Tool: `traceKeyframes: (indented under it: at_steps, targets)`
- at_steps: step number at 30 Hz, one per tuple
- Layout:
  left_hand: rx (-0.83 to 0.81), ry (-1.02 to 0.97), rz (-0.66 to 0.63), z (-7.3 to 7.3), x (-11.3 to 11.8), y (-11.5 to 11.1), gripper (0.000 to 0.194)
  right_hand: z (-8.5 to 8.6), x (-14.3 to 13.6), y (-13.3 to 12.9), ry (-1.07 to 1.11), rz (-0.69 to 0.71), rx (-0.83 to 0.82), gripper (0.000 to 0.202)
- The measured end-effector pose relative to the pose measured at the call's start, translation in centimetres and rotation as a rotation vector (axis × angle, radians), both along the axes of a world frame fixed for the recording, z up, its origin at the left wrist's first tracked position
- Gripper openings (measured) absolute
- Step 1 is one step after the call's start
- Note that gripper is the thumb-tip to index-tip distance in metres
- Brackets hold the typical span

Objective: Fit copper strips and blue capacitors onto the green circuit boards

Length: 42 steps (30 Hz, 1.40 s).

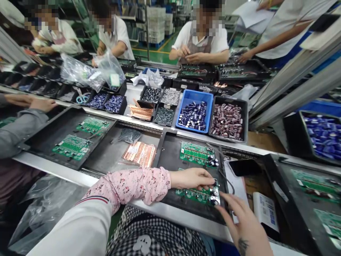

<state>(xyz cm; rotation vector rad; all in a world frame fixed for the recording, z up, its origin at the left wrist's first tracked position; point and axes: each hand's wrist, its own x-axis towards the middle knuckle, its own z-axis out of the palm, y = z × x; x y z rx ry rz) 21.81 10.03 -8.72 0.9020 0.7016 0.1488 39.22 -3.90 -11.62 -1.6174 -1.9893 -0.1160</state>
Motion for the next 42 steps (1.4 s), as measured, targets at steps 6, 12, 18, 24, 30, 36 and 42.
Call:
traceKeyframes:
  at_steps: [6, 12, 18, 24, 30, 36, 42]
  targets:
    - [0.062, -0.050, -0.235, -1.4, -0.6, -0.9, 0.030, 1.5, -1.2, 1.8, 0.182, 0.153, 0.107, 0.019]
    - [1.187, 0.331, -0.207, 2.0, -0.9, 6.3, 0.028, 0.4, 1.9, 2.0, 0.291, 0.020, 0.011, 0.020]
    - [1.360, 0.916, -0.176, 4.1, 1.8, 16.4, 0.034, 1.0, 1.9, 3.7, 0.447, -0.030, 0.032, 0.028]
    - [1.333, 0.967, -0.329, 1.9, 5.2, 19.1, 0.053, 1.9, 1.4, 4.4, 0.420, -0.011, -0.013, 0.016]
    - [1.360, 0.924, -0.224, 0.7, 5.2, 20.3, 0.040, 1.0, 3.6, 1.1, 0.373, 0.011, -0.103, 0.014]
    - [1.318, 0.940, -0.138, -0.2, 4.9, 21.0, 0.040, -1.4, 4.7, 0.2, 0.229, -0.022, -0.265, 0.019]
    - [1.216, 0.852, -0.077, -0.4, 4.8, 21.2, 0.048, -1.9, 4.5, 0.7, 0.202, -0.035, -0.274, 0.018]
